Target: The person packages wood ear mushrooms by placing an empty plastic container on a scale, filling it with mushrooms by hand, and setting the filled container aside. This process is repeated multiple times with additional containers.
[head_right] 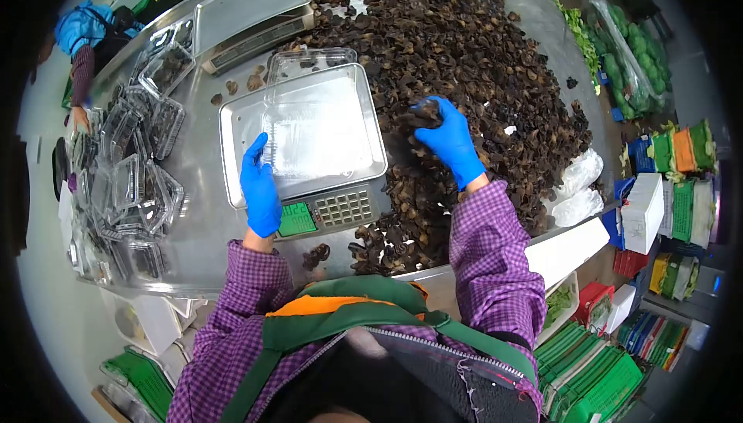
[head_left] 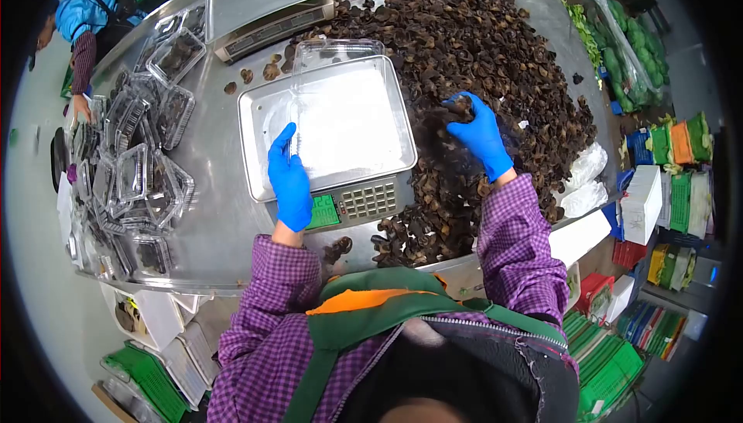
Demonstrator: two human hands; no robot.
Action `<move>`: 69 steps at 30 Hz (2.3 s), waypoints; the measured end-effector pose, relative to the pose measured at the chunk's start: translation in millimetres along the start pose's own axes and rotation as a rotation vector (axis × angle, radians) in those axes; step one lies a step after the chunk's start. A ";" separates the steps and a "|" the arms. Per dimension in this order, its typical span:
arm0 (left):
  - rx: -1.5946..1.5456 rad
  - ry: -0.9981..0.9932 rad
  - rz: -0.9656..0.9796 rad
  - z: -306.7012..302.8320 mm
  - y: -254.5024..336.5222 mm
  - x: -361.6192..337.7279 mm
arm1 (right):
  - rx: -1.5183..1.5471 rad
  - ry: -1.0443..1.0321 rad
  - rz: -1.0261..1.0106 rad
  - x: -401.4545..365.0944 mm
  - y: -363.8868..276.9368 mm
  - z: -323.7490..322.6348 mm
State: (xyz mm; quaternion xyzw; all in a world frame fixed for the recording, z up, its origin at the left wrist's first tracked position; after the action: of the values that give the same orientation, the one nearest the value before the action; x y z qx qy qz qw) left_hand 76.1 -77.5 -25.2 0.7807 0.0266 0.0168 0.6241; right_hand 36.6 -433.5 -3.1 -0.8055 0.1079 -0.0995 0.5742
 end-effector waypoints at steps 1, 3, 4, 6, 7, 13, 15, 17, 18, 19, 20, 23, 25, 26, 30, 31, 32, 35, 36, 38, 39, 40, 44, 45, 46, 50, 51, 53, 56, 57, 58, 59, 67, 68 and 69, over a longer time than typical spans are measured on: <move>-0.014 -0.020 0.009 2.5 -0.6 -2.7 | 0.052 -0.030 -0.072 -2.4 -18.0 8.3; -0.016 -0.037 0.013 7.5 3.3 -9.1 | 0.209 -0.075 -0.054 -6.2 -36.3 33.4; -0.010 -0.050 0.015 10.4 5.0 -12.5 | 0.239 -0.157 -0.033 -10.0 -64.0 49.0; -0.037 -0.070 0.017 13.4 4.6 -17.4 | 0.313 -0.188 -0.075 -10.5 -64.6 86.7; -0.058 -0.076 0.015 14.7 4.5 -20.4 | 0.373 -0.224 -0.091 -12.1 -66.5 106.7; -0.098 -0.154 -0.101 11.6 8.7 -27.8 | -0.256 -0.278 -0.380 -24.9 -77.8 168.8; -0.123 -0.142 -0.077 10.0 0.0 -26.1 | -0.316 -0.319 -0.336 -23.3 -86.9 165.8; -0.213 -0.182 -0.063 8.0 -4.7 -26.2 | -0.169 -0.318 -0.231 -20.5 -90.5 146.3; -0.213 -0.174 -0.070 6.1 -5.6 -25.1 | -0.264 -0.176 -0.361 -19.3 -91.7 134.5; -0.206 -0.209 -0.085 6.2 -5.3 -23.7 | -0.061 -0.141 -0.240 -16.2 -94.9 120.5; -0.198 -0.241 -0.103 6.3 -6.4 -22.6 | -0.069 -0.062 -0.149 -12.4 -89.2 106.3; -0.061 -0.253 -0.029 5.8 -13.6 -20.7 | -0.194 0.142 -0.171 1.9 -43.5 66.3; -0.024 -0.259 -0.021 4.6 -13.4 -21.4 | -0.536 0.162 -0.131 7.3 18.7 48.0; -0.028 -0.265 -0.014 5.0 -14.9 -21.3 | -0.601 0.133 -0.025 0.5 55.0 46.3; 0.016 -0.276 -0.012 3.1 -16.5 -19.8 | -0.568 0.003 0.123 -3.2 98.3 42.9; 0.018 -0.277 -0.015 2.3 -17.5 -21.3 | -0.567 0.002 0.126 -5.6 105.5 41.6; 0.021 -0.280 -0.017 2.2 -18.5 -20.2 | -0.494 0.037 0.108 -5.5 111.1 39.9; 0.060 -0.255 0.028 -0.4 -11.5 -18.0 | -0.397 0.108 0.040 -7.6 105.8 37.1; 0.099 -0.231 0.065 -3.3 -9.0 -19.2 | -0.312 0.125 0.066 -12.6 102.8 33.7; 0.084 -0.226 0.026 -8.4 -16.7 -18.4 | -0.140 0.148 0.116 -19.0 74.9 29.2; 0.065 -0.231 -0.008 -9.5 -20.7 -18.0 | -0.139 0.142 0.118 -17.8 62.9 28.5; 0.068 -0.231 -0.011 -9.0 -20.4 -17.7 | -0.071 0.149 0.077 -17.1 50.5 28.4; 0.052 -0.246 0.022 1.5 -14.5 -16.9 | 0.135 0.123 -0.027 -13.6 -22.8 49.5; 0.073 -0.247 0.070 4.8 -11.8 -17.8 | 0.255 0.094 -0.038 -12.6 -33.6 62.9; 0.072 -0.248 0.071 6.9 -11.1 -19.1 | 0.307 0.071 -0.078 -9.6 -34.9 79.0; -0.013 -0.251 0.054 3.5 -13.2 -21.3 | 0.218 -0.145 -0.244 -8.5 -68.4 135.3; -0.005 -0.268 0.030 1.3 -15.8 -20.7 | 0.001 -0.240 -0.268 -5.4 -63.9 145.5; -0.012 -0.265 -0.016 -5.5 -23.5 -22.1 | -0.172 -0.296 -0.270 -7.1 -77.1 152.5; -0.026 -0.282 -0.079 -13.0 -29.5 -22.7 | -0.128 -0.259 -0.347 -8.2 -90.4 144.9; -0.028 -0.302 -0.090 -13.6 -29.6 -23.0 | -0.130 -0.263 -0.346 -8.1 -92.8 139.4; -0.031 -0.301 -0.093 -13.9 -28.2 -22.8 | -0.091 -0.251 -0.340 -7.4 -94.6 131.4; -0.011 -0.304 -0.094 -13.9 -25.9 -22.7 | -0.052 -0.239 -0.333 -7.0 -93.8 122.8; -0.020 -0.308 -0.101 -12.4 -28.4 -20.6 | -0.458 0.120 -0.105 -35.9 34.2 28.2; 0.008 -0.311 -0.102 -12.4 -27.8 -20.6 | -0.524 0.042 0.075 -46.8 76.8 23.8; 0.036 -0.313 -0.102 -11.2 -26.5 -20.5 | -0.587 -0.037 0.254 -56.2 101.8 20.8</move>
State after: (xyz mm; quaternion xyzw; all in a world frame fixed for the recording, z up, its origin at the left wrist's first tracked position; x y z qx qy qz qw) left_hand 54.4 -62.1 -48.5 0.7825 -0.0313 -0.1373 0.6065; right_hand -17.3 -430.8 -108.1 -0.9185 0.2212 0.0231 0.3269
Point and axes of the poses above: each hand's wrist, its own x-axis towards the middle knuckle, its own z-axis out of the palm, y = z × x, the point moved 4 cm from there along x, towards the middle knuckle, and after that the axes turned 12 degrees about x, right-handed, at the moved point
